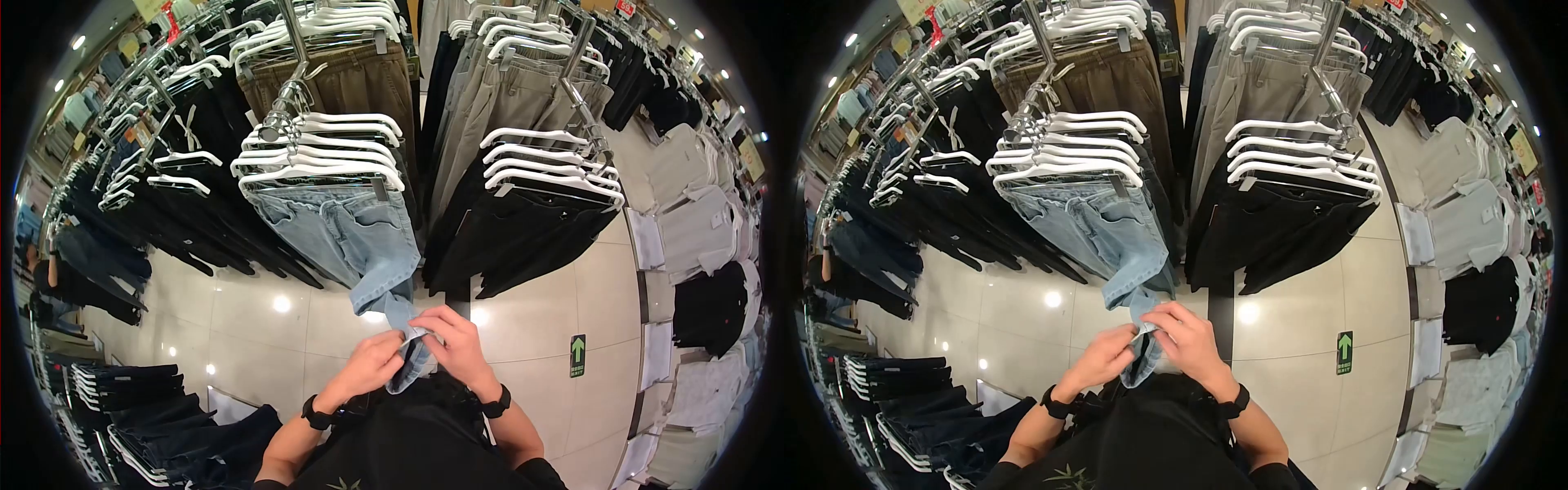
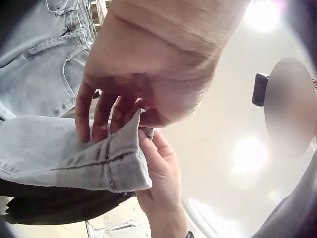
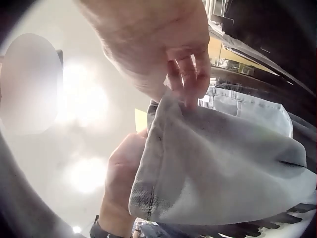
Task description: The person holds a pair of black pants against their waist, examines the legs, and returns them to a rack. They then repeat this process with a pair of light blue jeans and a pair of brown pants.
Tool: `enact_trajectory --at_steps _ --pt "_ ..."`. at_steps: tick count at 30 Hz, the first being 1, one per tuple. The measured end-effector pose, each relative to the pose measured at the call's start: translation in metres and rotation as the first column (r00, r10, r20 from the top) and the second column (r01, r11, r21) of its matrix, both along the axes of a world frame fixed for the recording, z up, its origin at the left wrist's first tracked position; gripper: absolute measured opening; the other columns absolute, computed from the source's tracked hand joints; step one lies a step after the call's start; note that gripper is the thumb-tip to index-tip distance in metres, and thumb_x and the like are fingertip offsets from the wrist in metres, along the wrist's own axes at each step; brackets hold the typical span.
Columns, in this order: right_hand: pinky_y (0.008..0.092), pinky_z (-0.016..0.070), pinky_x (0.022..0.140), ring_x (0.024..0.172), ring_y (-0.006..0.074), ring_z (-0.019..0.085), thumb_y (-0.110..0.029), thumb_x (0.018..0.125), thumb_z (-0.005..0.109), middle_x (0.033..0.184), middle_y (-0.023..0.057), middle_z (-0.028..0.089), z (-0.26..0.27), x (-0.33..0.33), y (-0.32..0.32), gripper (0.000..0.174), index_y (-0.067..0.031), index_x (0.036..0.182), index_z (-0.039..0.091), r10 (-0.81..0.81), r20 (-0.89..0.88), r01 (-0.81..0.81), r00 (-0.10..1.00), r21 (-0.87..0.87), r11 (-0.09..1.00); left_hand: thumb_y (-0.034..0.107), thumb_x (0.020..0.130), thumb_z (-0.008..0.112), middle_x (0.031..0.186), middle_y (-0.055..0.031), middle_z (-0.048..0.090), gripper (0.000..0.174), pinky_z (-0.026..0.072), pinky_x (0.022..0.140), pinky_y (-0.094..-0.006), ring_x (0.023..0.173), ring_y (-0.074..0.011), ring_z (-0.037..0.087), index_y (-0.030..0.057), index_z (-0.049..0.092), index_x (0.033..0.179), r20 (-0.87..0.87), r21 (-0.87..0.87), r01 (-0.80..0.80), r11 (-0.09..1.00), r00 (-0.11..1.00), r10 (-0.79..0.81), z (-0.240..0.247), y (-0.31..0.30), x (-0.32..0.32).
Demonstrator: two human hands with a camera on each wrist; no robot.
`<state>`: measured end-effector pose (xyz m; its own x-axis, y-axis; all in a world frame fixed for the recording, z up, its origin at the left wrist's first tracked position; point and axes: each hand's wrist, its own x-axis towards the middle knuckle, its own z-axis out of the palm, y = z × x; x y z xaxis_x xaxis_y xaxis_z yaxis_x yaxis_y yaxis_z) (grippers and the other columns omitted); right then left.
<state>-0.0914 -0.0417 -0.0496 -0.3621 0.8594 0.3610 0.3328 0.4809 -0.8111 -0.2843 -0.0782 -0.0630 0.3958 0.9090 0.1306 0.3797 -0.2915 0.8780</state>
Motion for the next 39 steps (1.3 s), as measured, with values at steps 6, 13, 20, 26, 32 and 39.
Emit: enact_trajectory --at_steps 6,13,20,26,32,39 --pt "0.0272 0.0434 0.054 0.065 0.0174 0.058 0.001 0.075 0.067 0.083 0.0068 0.063 0.006 0.012 0.006 0.025 -0.0071 0.099 0.070 0.114 0.007 -0.110 0.993 -0.218 0.970 0.000 0.081 0.052 0.080 -0.0152 0.053 0.007 0.0434 0.063 -0.0388 0.070 -0.0341 0.054 -0.0042 0.052 0.087 0.028 0.041 -0.145 0.989 0.989 0.144 0.003 0.013 -0.015" --pt "0.0257 0.0451 0.065 0.076 0.0101 0.059 -0.011 0.087 0.067 0.081 0.0040 0.066 -0.016 0.014 0.006 0.017 0.0007 0.099 0.067 0.176 -0.250 -0.292 0.952 -0.574 0.765 -0.001 0.086 0.054 0.083 -0.0151 0.058 0.005 0.0441 0.065 -0.0346 0.072 -0.0306 0.057 -0.0050 0.056 0.088 0.018 0.011 -0.162 0.987 0.987 0.162 0.014 0.024 -0.014" --pt "0.0211 0.0448 0.071 0.078 0.0055 0.058 -0.011 0.092 0.062 0.089 0.0020 0.067 -0.037 0.013 0.001 0.018 0.0034 0.100 0.067 -0.079 -0.589 -0.459 0.805 -0.700 0.547 0.008 0.088 0.060 0.074 -0.0152 0.055 0.013 0.0413 0.057 -0.0368 0.064 -0.0307 0.054 -0.0037 0.055 0.084 -0.011 0.017 -0.195 0.981 0.981 0.195 -0.001 0.024 -0.013" --pt "0.0222 0.0459 0.076 0.083 0.0073 0.060 -0.013 0.093 0.061 0.094 0.0023 0.068 -0.042 0.013 0.001 0.019 0.0011 0.105 0.065 -0.262 -0.653 -0.448 0.711 -0.707 0.547 0.017 0.086 0.065 0.059 -0.0156 0.053 0.025 0.0376 0.049 -0.0387 0.051 -0.0308 0.050 -0.0030 0.053 0.077 -0.117 -0.091 -0.233 0.968 0.968 0.222 -0.007 0.016 -0.015" --pt "0.0293 0.0489 0.084 0.090 0.0138 0.064 -0.014 0.095 0.057 0.100 0.0046 0.068 -0.044 0.011 0.001 0.019 -0.0026 0.108 0.063 -0.458 -0.730 -0.577 0.507 -0.682 0.449 0.017 0.087 0.064 0.055 -0.0142 0.051 0.025 0.0384 0.048 -0.0379 0.049 -0.0264 0.052 -0.0030 0.052 0.077 -0.135 -0.209 -0.229 0.951 0.970 0.204 -0.017 0.004 -0.010" --pt "0.0341 0.0479 0.089 0.099 0.0172 0.063 -0.019 0.097 0.052 0.108 0.0053 0.065 -0.036 0.001 -0.003 0.022 -0.0055 0.113 0.059 -0.537 -0.739 -0.728 0.407 -0.618 0.299 0.007 0.091 0.055 0.085 -0.0101 0.064 0.010 0.0524 0.068 -0.0331 0.074 -0.0171 0.064 -0.0031 0.055 0.094 0.418 -0.660 -0.055 0.750 0.802 0.427 -0.057 0.009 -0.015"
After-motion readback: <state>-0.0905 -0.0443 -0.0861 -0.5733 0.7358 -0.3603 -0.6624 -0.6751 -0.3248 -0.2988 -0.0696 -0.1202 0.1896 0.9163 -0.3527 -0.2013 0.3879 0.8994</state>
